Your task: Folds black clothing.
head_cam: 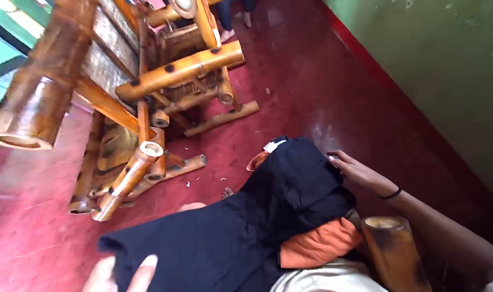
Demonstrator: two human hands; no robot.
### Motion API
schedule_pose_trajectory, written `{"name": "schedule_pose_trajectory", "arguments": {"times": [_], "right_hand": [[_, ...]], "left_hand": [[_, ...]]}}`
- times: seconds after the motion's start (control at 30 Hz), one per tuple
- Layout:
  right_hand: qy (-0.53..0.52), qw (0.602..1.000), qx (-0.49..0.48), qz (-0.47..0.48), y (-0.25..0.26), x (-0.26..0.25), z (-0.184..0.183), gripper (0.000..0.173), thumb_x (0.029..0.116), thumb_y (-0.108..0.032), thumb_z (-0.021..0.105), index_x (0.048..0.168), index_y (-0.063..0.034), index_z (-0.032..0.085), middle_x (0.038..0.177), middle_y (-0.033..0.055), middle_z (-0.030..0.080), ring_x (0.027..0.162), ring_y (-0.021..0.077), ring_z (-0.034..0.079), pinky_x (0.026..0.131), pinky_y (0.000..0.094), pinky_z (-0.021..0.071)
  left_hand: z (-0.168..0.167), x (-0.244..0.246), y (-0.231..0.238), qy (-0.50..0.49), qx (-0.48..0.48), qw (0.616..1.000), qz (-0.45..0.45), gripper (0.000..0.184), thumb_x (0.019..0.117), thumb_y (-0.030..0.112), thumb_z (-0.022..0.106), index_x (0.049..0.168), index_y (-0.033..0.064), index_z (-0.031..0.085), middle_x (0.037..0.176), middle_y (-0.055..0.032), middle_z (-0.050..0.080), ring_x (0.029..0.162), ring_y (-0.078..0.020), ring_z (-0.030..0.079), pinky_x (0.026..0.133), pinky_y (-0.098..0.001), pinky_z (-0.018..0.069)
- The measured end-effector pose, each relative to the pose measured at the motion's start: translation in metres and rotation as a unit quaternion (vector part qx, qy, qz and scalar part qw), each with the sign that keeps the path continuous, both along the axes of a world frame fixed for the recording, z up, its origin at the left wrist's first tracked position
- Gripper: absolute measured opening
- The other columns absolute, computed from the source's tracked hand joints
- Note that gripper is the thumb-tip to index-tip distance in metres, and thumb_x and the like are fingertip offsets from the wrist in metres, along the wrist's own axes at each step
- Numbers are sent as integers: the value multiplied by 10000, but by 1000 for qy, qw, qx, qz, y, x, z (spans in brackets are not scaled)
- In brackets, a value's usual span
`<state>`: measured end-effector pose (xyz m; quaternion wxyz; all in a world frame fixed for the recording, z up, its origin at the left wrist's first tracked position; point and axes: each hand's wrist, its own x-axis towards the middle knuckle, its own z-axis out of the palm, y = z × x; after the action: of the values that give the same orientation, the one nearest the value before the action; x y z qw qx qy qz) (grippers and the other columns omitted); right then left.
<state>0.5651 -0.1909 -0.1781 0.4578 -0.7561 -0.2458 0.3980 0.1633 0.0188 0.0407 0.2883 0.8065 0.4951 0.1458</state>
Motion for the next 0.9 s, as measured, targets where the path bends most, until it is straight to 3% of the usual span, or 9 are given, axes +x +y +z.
{"name": "schedule_pose_trajectory", "arguments": {"times": [0.1,0.2,0.4,0.43,0.47,0.5,0.53,0.63,0.9], "right_hand": [[25,999,34,-26,-4,-3,-4,469,1096,-434,388,1467,-165,486,1219,138,654,999,235,674,850,452,567],[11,997,70,-32,-4,-10,-3,454,1099,-420,378,1445,-157,510,1254,97,653,1024,179,662,864,421,556],[27,991,110,-74,-17,-12,-6,449,1101,-358,342,1472,-139,469,1195,109,663,957,186,682,824,394,577],[31,990,111,-86,-21,-11,-6,450,1102,-342,320,1475,-129,452,1207,112,672,952,187,696,815,381,584],[32,988,113,-96,-25,-10,-8,449,1105,-331,308,1477,-120,446,1215,115,675,957,191,705,818,376,589],[32,987,118,-106,-28,-10,-9,447,1106,-325,307,1472,-112,452,1205,116,681,958,193,708,819,377,591],[33,986,120,-113,-31,-12,-10,440,1107,-327,310,1461,-112,459,1191,109,683,958,185,706,818,371,591],[31,983,134,-121,-37,-19,-14,426,1107,-335,330,1429,-117,505,1168,75,683,988,128,686,843,327,582],[141,970,184,-76,-32,-32,-12,393,1113,-223,365,1448,-29,432,1165,65,650,1014,75,645,895,266,540]], "left_hand": [[8,67,-23,95,64,988,-101,533,1019,274,551,1404,-83,460,1285,-279,606,1201,-260,613,1026,-468,493],[-8,139,-46,129,102,977,-138,489,1010,310,557,1312,-73,518,991,-270,671,965,-415,675,823,-660,482],[-38,252,-107,210,-8,968,-138,449,1062,257,499,1396,-39,445,1052,-220,662,978,-329,685,829,-482,548],[-45,256,-117,160,4,976,-145,361,1030,213,572,1275,-51,543,928,-199,664,860,-286,686,740,-414,548],[-58,257,-126,39,16,990,-137,221,937,114,689,1015,-90,655,731,-173,616,672,-226,624,599,-324,484],[-65,260,-131,-42,-7,990,-135,149,890,44,714,892,-88,645,646,-126,554,591,-170,566,534,-262,440],[-65,265,-135,-57,-27,988,-144,129,910,38,684,922,-65,606,644,-105,542,582,-170,574,514,-255,459],[-34,289,-146,139,-66,973,-172,350,1061,161,487,1337,-50,445,1001,-239,683,915,-345,704,778,-456,566],[-74,313,-150,222,-97,947,-209,411,1031,147,562,1376,-56,464,1173,-219,689,1037,-329,694,861,-448,550]]}}
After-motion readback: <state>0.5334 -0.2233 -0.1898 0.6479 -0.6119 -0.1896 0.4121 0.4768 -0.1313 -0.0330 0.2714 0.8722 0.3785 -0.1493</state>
